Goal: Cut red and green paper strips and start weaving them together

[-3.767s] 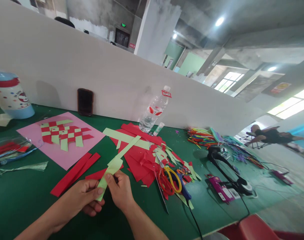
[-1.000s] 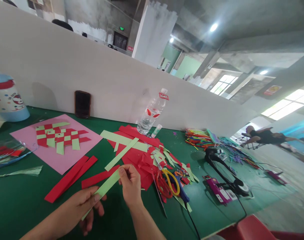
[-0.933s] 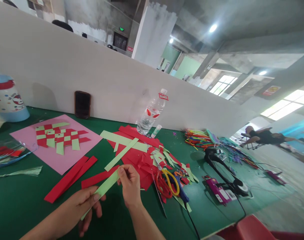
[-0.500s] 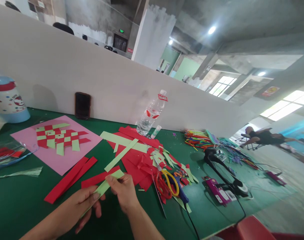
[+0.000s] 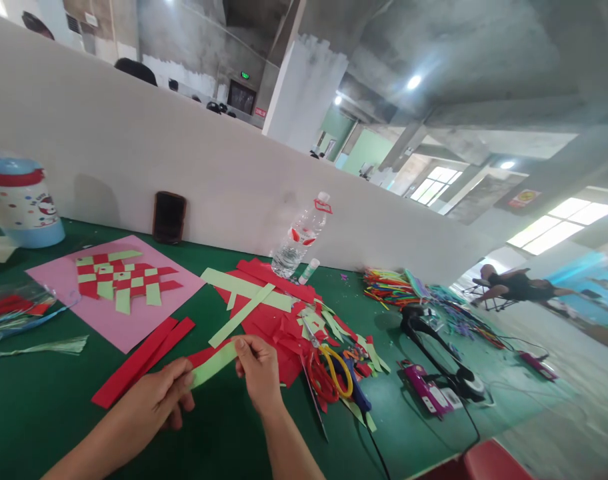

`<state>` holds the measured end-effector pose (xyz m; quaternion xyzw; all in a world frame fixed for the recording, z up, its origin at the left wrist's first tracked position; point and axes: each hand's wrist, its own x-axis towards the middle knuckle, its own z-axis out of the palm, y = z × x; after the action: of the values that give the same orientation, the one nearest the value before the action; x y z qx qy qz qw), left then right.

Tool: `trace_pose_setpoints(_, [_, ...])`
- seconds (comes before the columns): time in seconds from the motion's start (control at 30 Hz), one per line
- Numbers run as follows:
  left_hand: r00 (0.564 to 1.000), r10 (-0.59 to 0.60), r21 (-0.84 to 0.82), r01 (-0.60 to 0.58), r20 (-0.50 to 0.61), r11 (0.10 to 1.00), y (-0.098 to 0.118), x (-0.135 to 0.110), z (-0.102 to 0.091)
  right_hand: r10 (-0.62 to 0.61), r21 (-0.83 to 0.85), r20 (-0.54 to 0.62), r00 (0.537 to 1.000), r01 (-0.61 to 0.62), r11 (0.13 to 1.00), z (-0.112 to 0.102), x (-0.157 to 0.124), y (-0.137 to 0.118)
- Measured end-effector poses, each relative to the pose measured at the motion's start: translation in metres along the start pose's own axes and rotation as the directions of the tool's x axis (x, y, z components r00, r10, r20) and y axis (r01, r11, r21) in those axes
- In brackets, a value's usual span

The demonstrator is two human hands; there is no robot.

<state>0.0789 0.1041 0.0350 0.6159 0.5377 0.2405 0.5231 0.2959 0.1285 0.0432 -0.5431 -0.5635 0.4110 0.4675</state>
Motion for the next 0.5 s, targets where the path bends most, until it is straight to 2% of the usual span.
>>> trace_pose_setpoints(0.1, [0.975,0.053,0.170,-0.016,-0.215,0.985,-0.005,0.005,-0.024,-0.081,-0.239,0.061,0.995,0.093,0.967,-0.015,0.018,-0.007])
trace_pose_setpoints(0.2, [0.911,0.149,0.359,-0.001,-0.384,0.933,-0.009,0.008,-0.045,-0.119,-0.505,0.166,0.979,0.188,0.843,-0.032,0.053,-0.015])
trace_pose_setpoints(0.27, [0.867,0.212,0.459,0.021,-0.450,0.888,-0.012,0.009,-0.053,-0.085,-0.641,0.258,0.962,0.237,0.730,-0.040,0.079,-0.018])
trace_pose_setpoints(0.37, [0.818,0.251,0.542,0.086,-0.517,0.836,-0.018,0.008,-0.057,-0.011,-0.754,0.380,0.925,0.317,0.575,-0.047,0.109,-0.018])
trace_pose_setpoints(0.5, [0.780,0.256,0.555,0.137,-0.571,0.820,-0.024,0.009,-0.058,0.039,-0.792,0.469,0.882,0.401,0.461,-0.050,0.126,-0.015])
